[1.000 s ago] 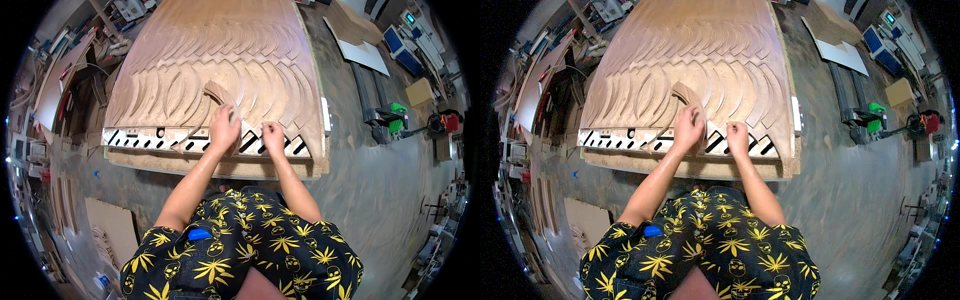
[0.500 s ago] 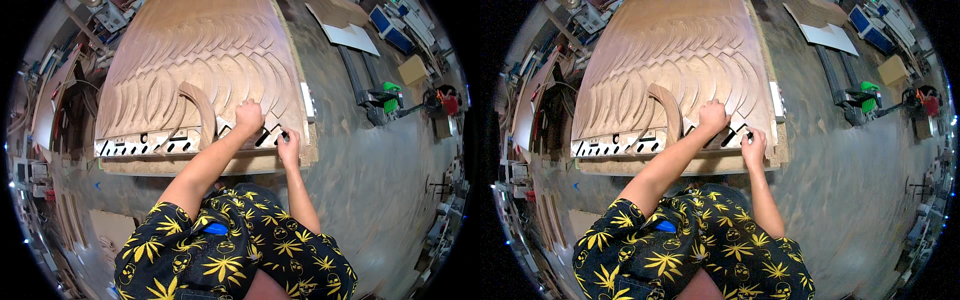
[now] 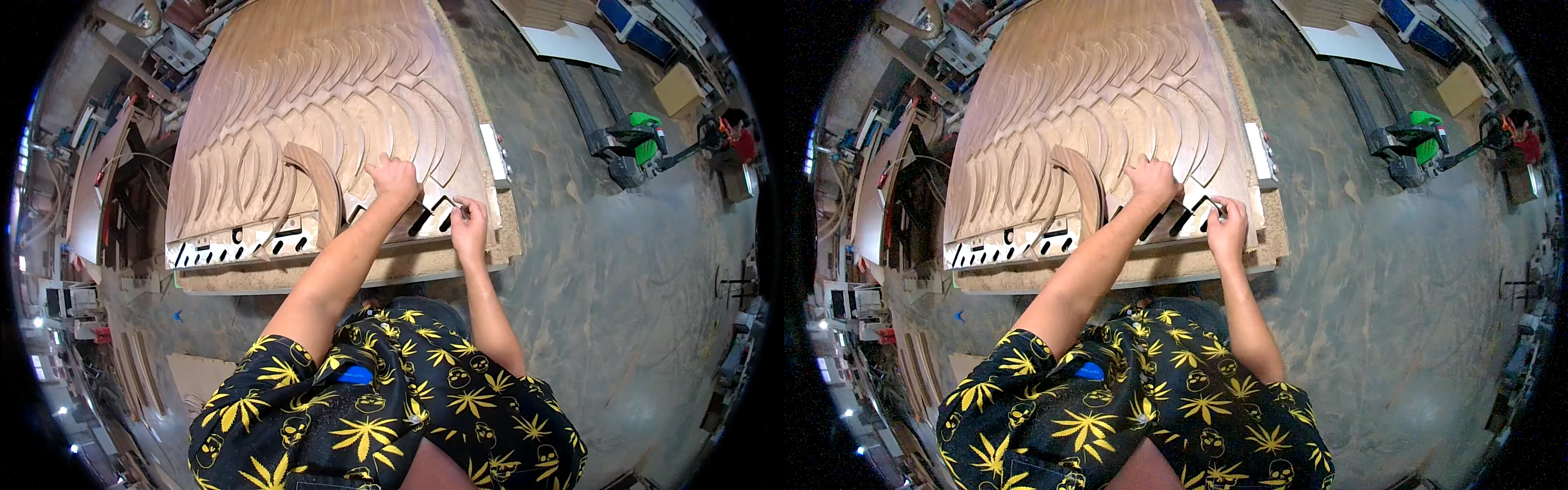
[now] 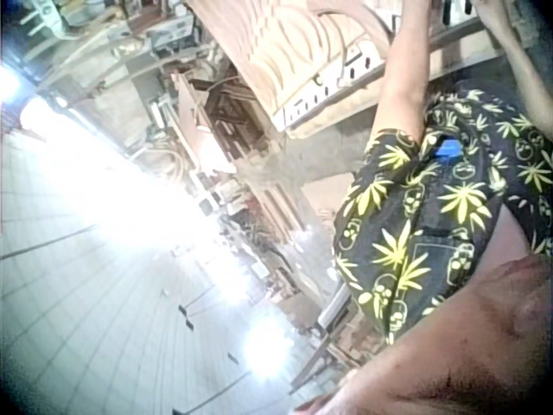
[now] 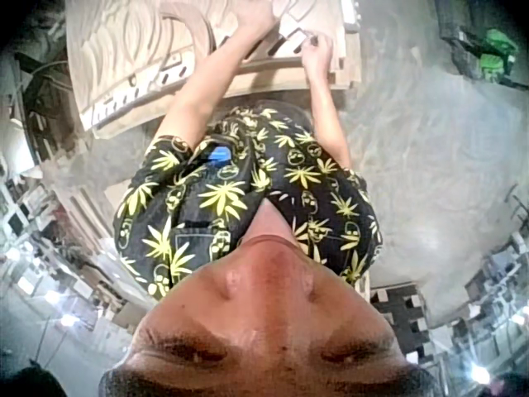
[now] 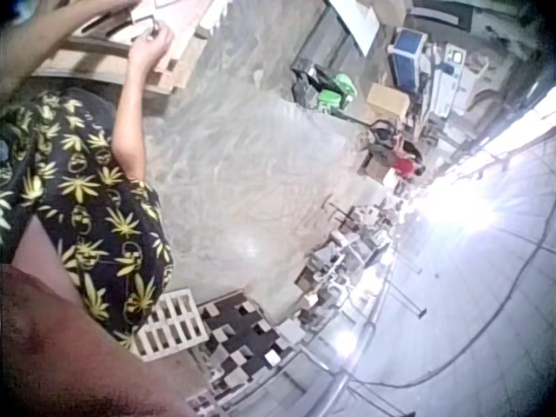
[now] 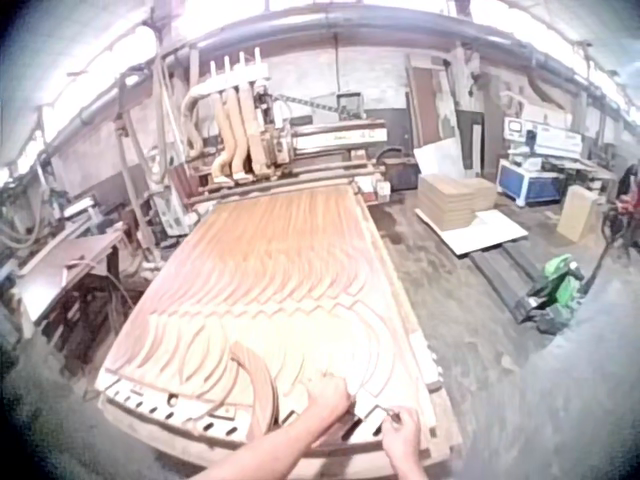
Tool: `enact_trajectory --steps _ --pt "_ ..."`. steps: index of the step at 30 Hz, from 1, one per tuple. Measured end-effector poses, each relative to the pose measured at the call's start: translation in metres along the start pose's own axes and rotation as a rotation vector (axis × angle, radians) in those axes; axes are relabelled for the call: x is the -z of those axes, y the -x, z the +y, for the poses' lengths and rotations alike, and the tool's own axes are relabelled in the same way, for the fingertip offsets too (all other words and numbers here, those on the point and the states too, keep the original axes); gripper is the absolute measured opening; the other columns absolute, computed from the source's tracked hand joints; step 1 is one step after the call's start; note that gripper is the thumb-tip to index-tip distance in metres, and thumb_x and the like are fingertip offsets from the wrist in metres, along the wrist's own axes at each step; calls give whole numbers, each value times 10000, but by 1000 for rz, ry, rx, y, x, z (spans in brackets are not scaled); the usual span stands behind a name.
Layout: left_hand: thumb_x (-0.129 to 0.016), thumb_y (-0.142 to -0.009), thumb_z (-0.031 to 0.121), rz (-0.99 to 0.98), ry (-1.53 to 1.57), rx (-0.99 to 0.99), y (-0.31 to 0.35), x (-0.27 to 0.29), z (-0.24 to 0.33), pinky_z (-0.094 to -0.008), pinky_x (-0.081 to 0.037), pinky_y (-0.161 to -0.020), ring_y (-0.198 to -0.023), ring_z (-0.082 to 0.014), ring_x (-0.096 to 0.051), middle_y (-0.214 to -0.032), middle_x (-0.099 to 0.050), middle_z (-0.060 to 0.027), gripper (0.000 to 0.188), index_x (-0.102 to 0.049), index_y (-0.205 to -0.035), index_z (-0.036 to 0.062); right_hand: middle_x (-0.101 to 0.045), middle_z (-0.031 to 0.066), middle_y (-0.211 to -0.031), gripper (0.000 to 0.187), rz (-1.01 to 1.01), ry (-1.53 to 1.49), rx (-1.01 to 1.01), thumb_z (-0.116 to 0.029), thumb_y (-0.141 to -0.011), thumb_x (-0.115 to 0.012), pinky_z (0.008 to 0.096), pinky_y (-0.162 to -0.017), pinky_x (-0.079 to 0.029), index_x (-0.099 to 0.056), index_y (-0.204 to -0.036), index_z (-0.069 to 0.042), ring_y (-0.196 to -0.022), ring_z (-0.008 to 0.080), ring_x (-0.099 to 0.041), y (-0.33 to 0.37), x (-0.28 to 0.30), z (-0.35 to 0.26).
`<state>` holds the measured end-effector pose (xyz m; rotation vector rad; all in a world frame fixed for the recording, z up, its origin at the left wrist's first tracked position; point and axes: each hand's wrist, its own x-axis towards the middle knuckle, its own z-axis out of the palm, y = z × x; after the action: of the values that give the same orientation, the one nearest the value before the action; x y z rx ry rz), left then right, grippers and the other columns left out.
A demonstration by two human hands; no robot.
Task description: The person picks up curved wooden pieces from a large sheet on a machine bed and stacks them on a nearby board on the floor.
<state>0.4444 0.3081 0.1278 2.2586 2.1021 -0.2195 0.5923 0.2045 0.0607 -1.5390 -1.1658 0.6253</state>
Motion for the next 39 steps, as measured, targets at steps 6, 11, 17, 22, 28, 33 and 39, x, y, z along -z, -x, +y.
enact_trajectory --steps 6,11,17,22,28,33,39 --pt "-770 -671 377 -175 81 113 0 15 5 -557 -368 -976 -1179 -236 -528 -1100 -699 -45 393 -755 -997 158 -621 127 -1030 190 -27 -34 -38 -7 -852 -634 333 -785 -525 -690 -1034 -16 -914 248 -624 -7 5 -9" --pt "-725 -652 444 -84 195 117 -8 6 -8 -512 -398 -923 -1118 -277 -579 -1031 -723 -114 449 -762 -918 85 -623 118 -1046 195 -48 -70 -89 -19 -870 -626 333 -814 -514 -686 -1055 -15 -897 226 -627 -11 -4 1" --pt "-716 -689 467 -75 124 32 0 8 -11 -543 -402 -916 -1088 -290 -598 -990 -729 -114 443 -761 -913 88 -619 116 -1058 207 -105 -84 -94 -47 -877 -637 325 -813 -512 -679 -1077 -14 -881 212 -632 -27 -20 1" --pt "-735 -727 467 -22 187 72 4 -11 -10 -565 -406 -906 -1117 -296 -586 -1037 -720 -109 436 -755 -938 86 -616 115 -1064 223 -154 -128 -100 -64 -889 -645 322 -818 -515 -665 -1103 -6 -878 209 -636 -30 -34 -5" --pt "-738 -743 460 -7 220 86 5 -9 -8 -579 -424 -891 -1123 -313 -581 -1064 -707 -116 447 -753 -960 69 -617 117 -1078 230 -169 -135 -119 -54 -885 -636 324 -820 -517 -663 -1104 9 -876 200 -634 -24 -37 14" --pt "-721 -745 423 -189 314 89 15 0 4 -546 -419 -947 -1220 -306 -522 -1259 -621 -124 499 -723 -1069 44 -613 115 -1078 232 -163 -174 -172 -54 -887 -631 311 -817 -518 -661 -1106 17 -864 186 -632 -23 -33 10" --pt "-711 -747 421 -104 370 103 8 -15 0 -546 -431 -939 -1169 -321 -566 -1178 -657 -139 469 -734 -1015 36 -607 112 -1071 240 -177 -171 -197 -65 -899 -628 306 -803 -520 -652 -1122 22 -869 173 -634 -25 -29 3"
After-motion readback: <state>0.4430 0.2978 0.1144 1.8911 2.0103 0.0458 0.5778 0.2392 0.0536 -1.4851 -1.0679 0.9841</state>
